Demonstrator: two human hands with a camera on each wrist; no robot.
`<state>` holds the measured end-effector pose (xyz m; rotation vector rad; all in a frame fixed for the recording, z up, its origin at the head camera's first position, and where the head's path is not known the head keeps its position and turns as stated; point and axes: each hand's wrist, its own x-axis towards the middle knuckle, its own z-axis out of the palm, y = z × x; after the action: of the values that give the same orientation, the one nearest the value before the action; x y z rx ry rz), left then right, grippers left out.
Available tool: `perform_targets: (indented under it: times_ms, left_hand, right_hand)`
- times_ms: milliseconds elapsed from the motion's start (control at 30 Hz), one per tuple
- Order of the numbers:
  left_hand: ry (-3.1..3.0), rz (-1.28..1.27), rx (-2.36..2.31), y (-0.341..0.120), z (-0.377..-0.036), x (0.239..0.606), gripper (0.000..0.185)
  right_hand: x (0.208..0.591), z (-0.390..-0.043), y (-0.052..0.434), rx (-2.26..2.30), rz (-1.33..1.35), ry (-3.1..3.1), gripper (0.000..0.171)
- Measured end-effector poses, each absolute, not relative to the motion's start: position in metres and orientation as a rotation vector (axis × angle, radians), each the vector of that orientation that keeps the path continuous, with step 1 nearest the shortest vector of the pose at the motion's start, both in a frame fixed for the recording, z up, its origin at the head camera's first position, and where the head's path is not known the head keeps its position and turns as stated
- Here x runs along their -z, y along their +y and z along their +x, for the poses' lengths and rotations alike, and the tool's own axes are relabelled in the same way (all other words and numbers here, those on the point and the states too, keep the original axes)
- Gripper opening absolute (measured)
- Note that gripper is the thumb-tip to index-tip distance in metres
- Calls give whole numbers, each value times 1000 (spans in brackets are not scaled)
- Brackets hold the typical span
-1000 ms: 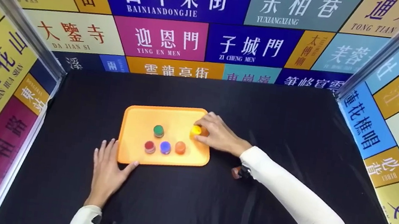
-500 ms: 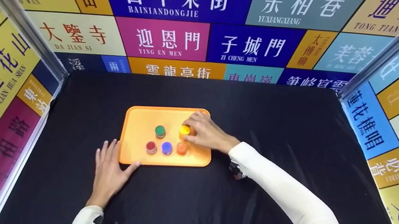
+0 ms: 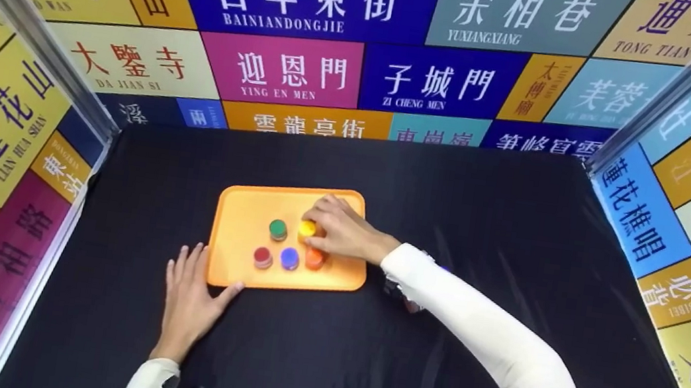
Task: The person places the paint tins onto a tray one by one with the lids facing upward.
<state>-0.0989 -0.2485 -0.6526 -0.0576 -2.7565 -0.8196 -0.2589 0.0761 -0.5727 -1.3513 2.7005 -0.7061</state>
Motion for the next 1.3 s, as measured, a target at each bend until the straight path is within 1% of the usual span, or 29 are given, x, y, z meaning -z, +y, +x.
perform_targets:
  times_ms: [200,367,567,700,933,1300]
  left_hand:
    - [-2743,-65,820,-248,-99,653,102]
    - [-2736,-65,821,-248,-99,654,102]
    - [-2746,-64,817,-248,-99,654,102]
    - [-2749,-63,813,-248,-99,654,102]
    - [-2743,-71,809,-248,-99,653,102]
    - [-2732,-74,813,-248,-100,655,102]
  right_hand:
    - [575,-261,73,693,-1282,2702,36]
    - [578,-261,70,668,-1283,2689,36]
    - [579,-260,73,641,-1297,2689,44]
    - [576,-260,83,659,-1319,2691,47]
    - [569,-261,105,671,-1345,2699,43]
    - [565,-258,141,643,-1283,2741,43]
